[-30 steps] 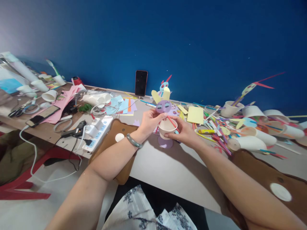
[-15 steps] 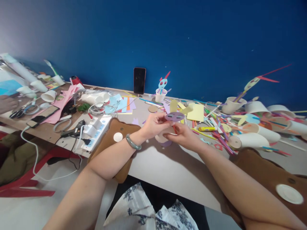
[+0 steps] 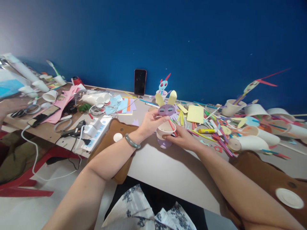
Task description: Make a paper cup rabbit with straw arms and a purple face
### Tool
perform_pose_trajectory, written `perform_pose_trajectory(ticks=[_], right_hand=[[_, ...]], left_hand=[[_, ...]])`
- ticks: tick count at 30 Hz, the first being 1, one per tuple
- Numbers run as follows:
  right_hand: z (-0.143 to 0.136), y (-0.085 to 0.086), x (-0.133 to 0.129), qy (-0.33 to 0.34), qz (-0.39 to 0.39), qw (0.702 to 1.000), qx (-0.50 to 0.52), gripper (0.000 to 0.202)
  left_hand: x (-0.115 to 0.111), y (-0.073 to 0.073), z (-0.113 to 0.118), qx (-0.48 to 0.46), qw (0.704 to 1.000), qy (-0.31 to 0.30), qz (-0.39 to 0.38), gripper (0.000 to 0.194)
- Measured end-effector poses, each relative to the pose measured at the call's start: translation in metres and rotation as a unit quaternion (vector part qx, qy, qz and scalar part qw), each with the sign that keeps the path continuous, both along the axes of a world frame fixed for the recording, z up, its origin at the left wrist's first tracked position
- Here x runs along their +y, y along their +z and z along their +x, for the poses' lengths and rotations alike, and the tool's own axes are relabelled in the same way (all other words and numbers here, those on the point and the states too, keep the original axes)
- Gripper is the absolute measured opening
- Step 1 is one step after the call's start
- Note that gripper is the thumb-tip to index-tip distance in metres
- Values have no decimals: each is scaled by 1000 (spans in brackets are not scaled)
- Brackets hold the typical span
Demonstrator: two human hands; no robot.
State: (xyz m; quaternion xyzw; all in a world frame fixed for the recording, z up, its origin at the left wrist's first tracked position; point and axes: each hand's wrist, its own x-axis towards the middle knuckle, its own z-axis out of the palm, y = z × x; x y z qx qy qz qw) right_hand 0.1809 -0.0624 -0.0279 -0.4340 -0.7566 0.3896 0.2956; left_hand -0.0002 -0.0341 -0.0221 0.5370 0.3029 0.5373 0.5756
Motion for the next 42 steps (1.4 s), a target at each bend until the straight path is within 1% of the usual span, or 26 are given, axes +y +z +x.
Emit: perform_pose_trajectory(ticks=[3,8,12,16,18,22,23,25,27,29,31,32,35,37,39,42], right_hand=[[0,2,-4,23,-3,1000,1,28],[6,2,-4,55,-29,998,-4,31],[8,4,-4,63,-31,998,-3,31],[7,4,-4,66,-34,997,1,26],[7,4,-3,65,-44,997,0,27],[9,7,-2,37,-72,997,13,36],[9,9,-2,32,-84,996,21,38],[9,14,-3,27,-105,993,44,45],[8,19,-4,29,-117,991,62,51],[8,22,-4,30,-117,991,62,53],[9,22,-4,11,-115,992,44,52],[10,22,-3,-10,-115,993,30,53],[16,24,0,-89,-96,991,-12,50],[19,27,1,-120,-63,991,-21,49],[21,31,2,-135,-40,990,2,51],[20,31,2,-159,-61,983,67,55]], left_hand=[[0,1,-2,17,1000,-14,12,41],[-2,3,-2,50,997,-47,43,35],[-3,2,0,86,991,-62,76,28],[-4,0,1,93,991,-64,71,29],[-4,-1,3,83,993,-67,58,31],[-5,1,1,69,995,-59,51,38],[-5,3,0,74,995,-50,51,41],[-3,6,-5,88,994,-41,41,55],[-1,10,-9,107,993,-54,20,69],[2,12,-12,132,989,-73,14,71],[4,12,-13,153,985,-75,20,66],[5,11,-13,155,985,-68,21,66],[7,5,-11,133,990,-37,-4,74],[7,2,-9,112,993,-13,-26,79],[8,-1,-8,103,994,1,-34,79],[9,-2,-8,105,994,18,-25,73]])
